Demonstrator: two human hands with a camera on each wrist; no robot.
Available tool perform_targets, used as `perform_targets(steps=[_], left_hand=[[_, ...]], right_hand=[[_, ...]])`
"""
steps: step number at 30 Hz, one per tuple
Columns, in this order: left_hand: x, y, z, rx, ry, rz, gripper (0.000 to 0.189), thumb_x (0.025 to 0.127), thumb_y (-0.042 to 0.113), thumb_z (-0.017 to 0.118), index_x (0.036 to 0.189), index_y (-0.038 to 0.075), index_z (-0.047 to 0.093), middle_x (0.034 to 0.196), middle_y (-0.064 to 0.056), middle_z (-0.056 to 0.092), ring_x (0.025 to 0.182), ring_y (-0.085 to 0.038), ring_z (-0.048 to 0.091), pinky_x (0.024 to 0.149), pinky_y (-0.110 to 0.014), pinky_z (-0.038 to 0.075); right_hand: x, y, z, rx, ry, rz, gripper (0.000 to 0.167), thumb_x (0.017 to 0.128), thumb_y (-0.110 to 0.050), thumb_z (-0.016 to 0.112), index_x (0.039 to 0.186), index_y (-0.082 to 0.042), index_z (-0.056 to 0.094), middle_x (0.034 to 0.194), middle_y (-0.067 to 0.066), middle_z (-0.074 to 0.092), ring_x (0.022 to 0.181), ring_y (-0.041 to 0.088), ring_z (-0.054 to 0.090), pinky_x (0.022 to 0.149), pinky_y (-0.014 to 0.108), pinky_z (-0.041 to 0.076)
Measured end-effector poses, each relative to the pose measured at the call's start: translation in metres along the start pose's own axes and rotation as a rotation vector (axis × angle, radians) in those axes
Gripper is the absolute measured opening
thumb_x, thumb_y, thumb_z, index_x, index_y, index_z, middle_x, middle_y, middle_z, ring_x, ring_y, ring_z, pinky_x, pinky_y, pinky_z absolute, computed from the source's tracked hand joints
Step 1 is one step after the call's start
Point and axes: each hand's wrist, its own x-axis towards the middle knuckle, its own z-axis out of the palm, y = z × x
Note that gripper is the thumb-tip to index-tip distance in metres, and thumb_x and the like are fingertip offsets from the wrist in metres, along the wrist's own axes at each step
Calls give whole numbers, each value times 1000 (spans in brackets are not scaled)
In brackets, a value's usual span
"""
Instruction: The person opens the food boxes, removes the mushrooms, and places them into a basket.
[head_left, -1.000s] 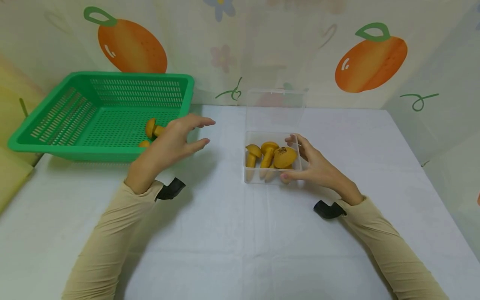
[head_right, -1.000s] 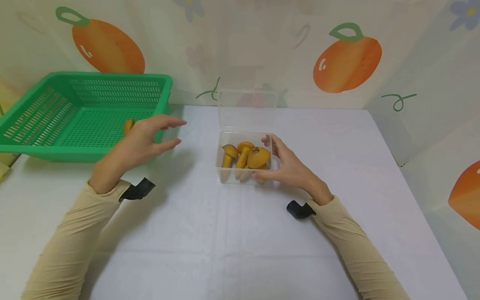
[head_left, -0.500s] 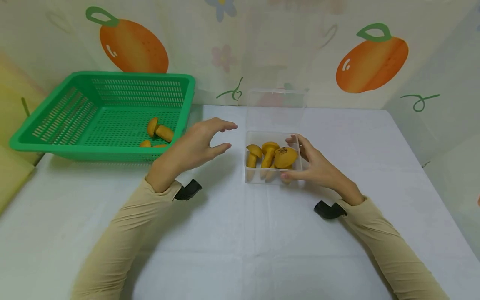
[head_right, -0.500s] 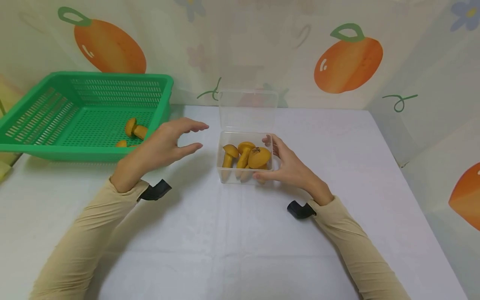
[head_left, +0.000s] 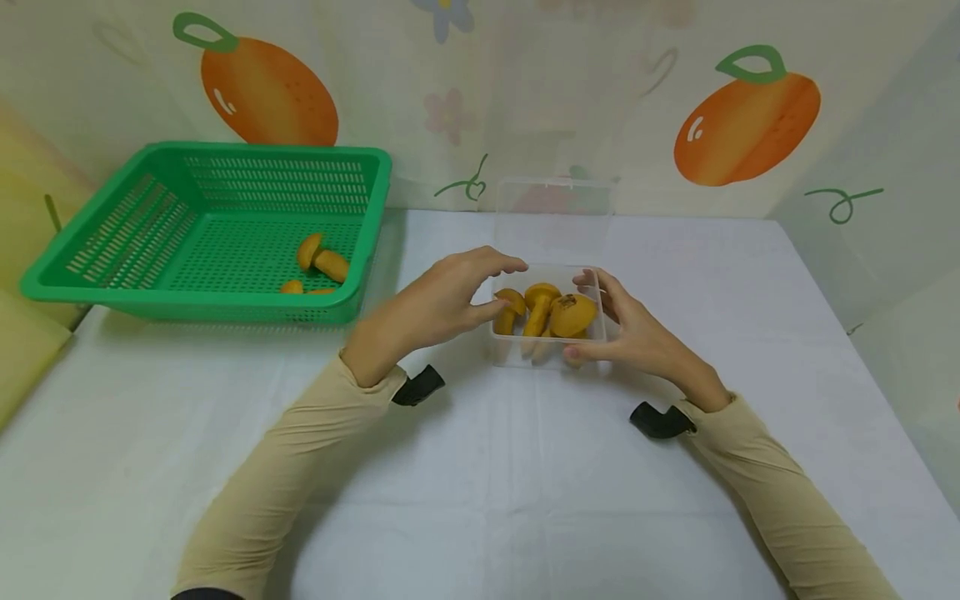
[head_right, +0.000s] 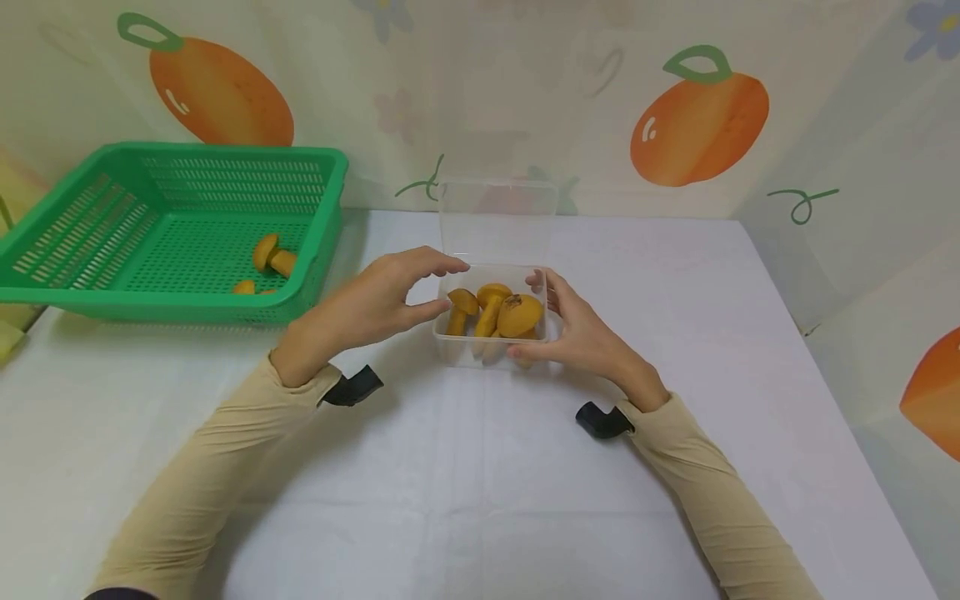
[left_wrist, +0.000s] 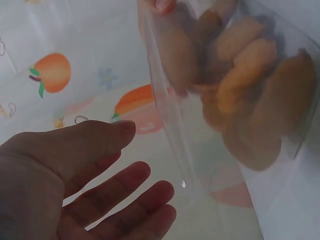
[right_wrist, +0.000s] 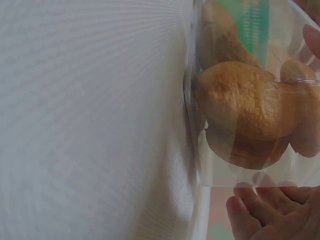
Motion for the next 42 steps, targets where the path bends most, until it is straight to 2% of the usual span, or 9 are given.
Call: perform_targets(steps=[6, 12, 17, 23, 29, 36, 42], left_hand=[[11, 6, 11, -29, -60, -11, 46, 95, 15, 66, 139, 8, 54, 137, -6, 59, 116, -22, 61, 99, -34, 50], [21, 8, 26, -53, -55, 10, 43, 94, 12, 67, 136, 6, 57, 132, -8, 62, 116, -23, 60, 102, -34, 49], [29, 11, 35, -67, -72, 10, 45, 94, 17, 68, 136, 5, 57, 129, -9, 63, 115, -22, 59, 102, -33, 49], [36, 15, 42, -61, -103, 9, 46, 94, 24, 69, 135, 6, 58, 127, -5, 63, 111, -16, 58, 99, -28, 49], [42, 19, 47, -58, -116, -5, 46, 93, 30, 70, 132, 7, 60, 124, -4, 64, 107, -15, 57, 96, -27, 49], [46, 25, 51, -43, -111, -60, 50, 91, 29, 72, 134, 7, 58, 134, -4, 62, 120, -16, 58, 105, -30, 46], [47, 25, 52, -50, -104, -71, 49, 90, 25, 74, 133, 6, 58, 133, -5, 63, 113, -17, 59, 100, -29, 49]], right_hand=[[-1, 1, 0, 2, -4, -3, 104, 80, -27, 83, 157, -11, 16, 158, 10, 31, 151, 32, 25, 121, 59, 19], [-1, 2, 0, 7, 0, -4, 104, 80, -26, 84, 157, -12, 15, 159, 9, 31, 151, 31, 24, 121, 59, 19], [-2, 2, 1, 18, 4, -22, 102, 79, -23, 84, 156, -10, 18, 157, 8, 32, 151, 29, 24, 121, 57, 20], [-2, 1, 1, 19, 5, -22, 102, 80, -25, 84, 156, -11, 18, 158, 4, 30, 151, 28, 24, 121, 57, 20], [-4, -1, 0, 13, -4, 23, 108, 81, -30, 83, 159, -16, 10, 164, 2, 21, 153, 30, 21, 122, 58, 18], [-3, 0, 1, 13, -4, 24, 105, 81, -31, 82, 159, -19, 12, 164, 2, 20, 152, 32, 22, 121, 59, 19], [-4, 0, 0, 9, -10, 39, 110, 81, -31, 82, 160, -19, 7, 166, 4, 14, 153, 34, 19, 121, 59, 19]])
